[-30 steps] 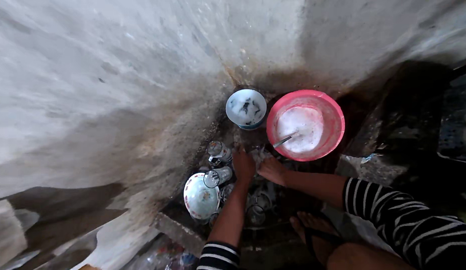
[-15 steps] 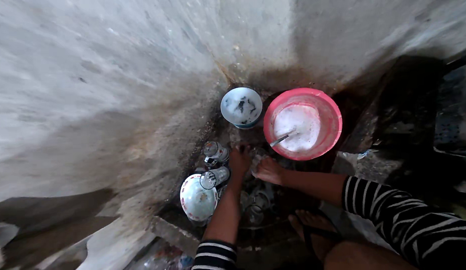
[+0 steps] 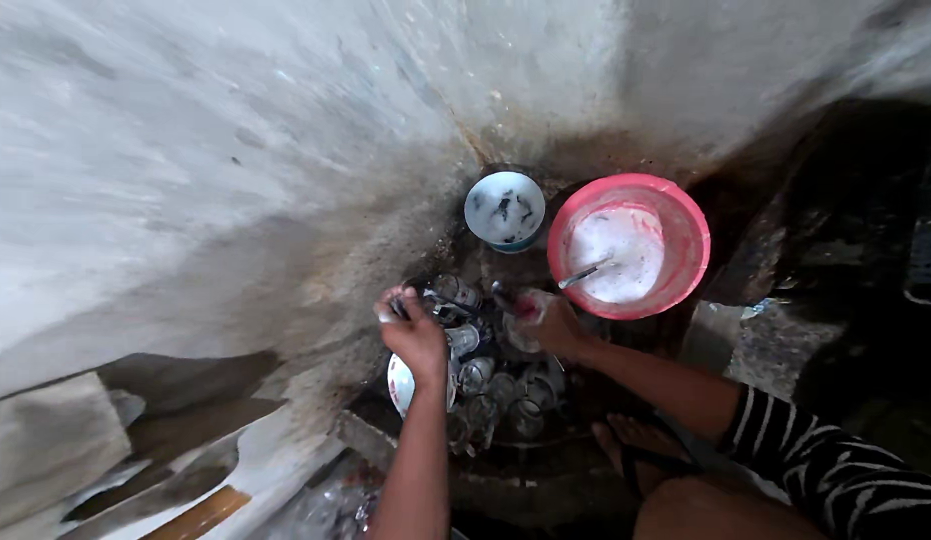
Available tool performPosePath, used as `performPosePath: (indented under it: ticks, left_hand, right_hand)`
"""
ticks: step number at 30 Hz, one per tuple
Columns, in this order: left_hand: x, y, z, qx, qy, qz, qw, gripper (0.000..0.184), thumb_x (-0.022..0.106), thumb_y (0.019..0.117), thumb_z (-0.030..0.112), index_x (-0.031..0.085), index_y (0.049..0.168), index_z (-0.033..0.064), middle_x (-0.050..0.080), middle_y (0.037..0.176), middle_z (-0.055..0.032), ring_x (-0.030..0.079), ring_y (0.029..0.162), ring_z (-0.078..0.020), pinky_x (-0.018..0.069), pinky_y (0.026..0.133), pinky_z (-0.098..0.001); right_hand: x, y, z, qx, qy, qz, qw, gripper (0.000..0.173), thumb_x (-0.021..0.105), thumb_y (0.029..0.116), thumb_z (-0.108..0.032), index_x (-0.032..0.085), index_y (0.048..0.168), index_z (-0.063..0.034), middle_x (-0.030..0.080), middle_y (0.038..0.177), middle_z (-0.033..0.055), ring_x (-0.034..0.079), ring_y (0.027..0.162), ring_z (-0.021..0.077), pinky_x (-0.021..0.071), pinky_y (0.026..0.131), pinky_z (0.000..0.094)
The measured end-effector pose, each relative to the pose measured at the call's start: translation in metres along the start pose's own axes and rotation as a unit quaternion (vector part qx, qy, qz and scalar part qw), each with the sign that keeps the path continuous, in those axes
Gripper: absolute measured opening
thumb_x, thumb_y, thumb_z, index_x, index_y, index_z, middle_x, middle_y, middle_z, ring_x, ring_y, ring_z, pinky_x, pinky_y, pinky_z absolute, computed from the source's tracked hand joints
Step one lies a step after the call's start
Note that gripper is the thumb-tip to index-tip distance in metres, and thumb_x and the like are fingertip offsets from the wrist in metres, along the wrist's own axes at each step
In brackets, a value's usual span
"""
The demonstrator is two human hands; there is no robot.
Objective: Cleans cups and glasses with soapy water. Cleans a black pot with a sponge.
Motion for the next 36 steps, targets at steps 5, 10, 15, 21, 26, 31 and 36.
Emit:
performPosePath:
  ticks: [5, 10, 15, 21, 26, 31, 36]
  left_hand:
    - [0.008, -0.034, 0.012, 0.012, 0.029, -0.062, 0.998, 0.027, 0.060, 0.1028, 0.016, 0.060, 0.122, -0.0037, 0.069, 0.100, -0.0122, 0.066, 0.083, -0.0144, 0.0577, 0.077, -0.0341]
    - [0.025, -0.059, 0.033, 0.010, 0.027, -0.079, 0.996, 0.022, 0.060, 0.1016, 0.009, 0.061, 0.117, -0.0057, 0.070, 0.099, -0.0120, 0.070, 0.087, -0.0123, 0.0602, 0.082, -0.0316]
    - [0.030, -0.055, 0.048, 0.017, 0.066, -0.078, 0.995, 0.021, 0.061, 0.1017, 0.012, 0.062, 0.116, -0.0021, 0.071, 0.096, -0.0096, 0.071, 0.079, -0.0119, 0.0614, 0.076, -0.0320]
    - [0.002, -0.050, 0.066, 0.036, -0.133, -0.064, 0.988, 0.050, 0.046, 0.1068, 0.011, 0.026, 0.148, -0.0073, 0.063, 0.097, -0.0087, 0.065, 0.082, -0.0116, 0.0581, 0.076, -0.0295]
    - [-0.002, -0.083, 0.075, 0.110, -0.159, -0.039, 0.980, 0.051, 0.035, 0.1095, 0.048, 0.059, 0.103, 0.0032, 0.060, 0.093, 0.0055, 0.060, 0.091, 0.0009, 0.0522, 0.086, -0.0214]
    - [0.027, -0.143, 0.070, 0.219, -0.016, -0.243, 0.945, 0.071, 0.033, 0.1016, 0.068, 0.057, 0.108, 0.0020, 0.051, 0.137, -0.0230, 0.042, 0.140, -0.0291, 0.0315, 0.120, -0.0461]
    - [0.014, -0.181, 0.070, 0.282, 0.094, -0.334, 0.895, 0.067, 0.031, 0.1052, 0.062, 0.067, 0.097, 0.0063, 0.052, 0.143, -0.0224, 0.039, 0.146, -0.0342, 0.0264, 0.124, -0.0501]
  right_hand:
    - [-0.001, 0.007, -0.010, 0.045, 0.177, -0.043, 0.982, 0.041, 0.076, 0.0920, -0.033, 0.070, 0.123, -0.0073, 0.075, 0.111, 0.0071, 0.072, 0.100, 0.0133, 0.0596, 0.094, 0.0355]
    - [0.006, 0.002, -0.023, -0.027, 0.171, -0.061, 0.983, 0.041, 0.077, 0.0906, -0.028, 0.068, 0.122, -0.0017, 0.067, 0.121, 0.0119, 0.067, 0.105, 0.0139, 0.0562, 0.095, 0.0313]
    - [0.004, -0.014, -0.038, -0.005, 0.153, -0.112, 0.982, 0.037, 0.076, 0.0908, -0.028, 0.067, 0.115, -0.0017, 0.069, 0.101, 0.0080, 0.066, 0.091, 0.0115, 0.0561, 0.087, 0.0320]
    - [0.006, -0.017, -0.050, 0.006, 0.236, -0.122, 0.964, 0.031, 0.070, 0.0959, -0.020, 0.065, 0.119, -0.0004, 0.070, 0.100, 0.0072, 0.068, 0.088, 0.0105, 0.0582, 0.085, 0.0314]
    - [0.030, -0.029, -0.035, 0.119, 0.375, -0.126, 0.911, 0.029, 0.064, 0.1022, -0.023, 0.064, 0.118, 0.0018, 0.073, 0.095, 0.0085, 0.071, 0.085, 0.0157, 0.0608, 0.082, 0.0352]
    - [0.030, -0.042, -0.039, 0.108, 0.407, -0.196, 0.885, 0.026, 0.057, 0.1058, -0.025, 0.068, 0.113, -0.0031, 0.070, 0.096, -0.0002, 0.066, 0.088, 0.0052, 0.0559, 0.084, 0.0264]
    - [0.026, -0.061, -0.037, 0.111, 0.437, -0.251, 0.857, 0.013, 0.054, 0.1041, -0.014, 0.063, 0.107, -0.0055, 0.070, 0.090, -0.0004, 0.067, 0.083, 0.0076, 0.0575, 0.080, 0.0277]
Point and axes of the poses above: each hand's wrist, its own y-axis towards the middle knuckle, its own x-axis out of the palm, z = x × y, the point moved 8 cm from there along y, towards the middle knuckle
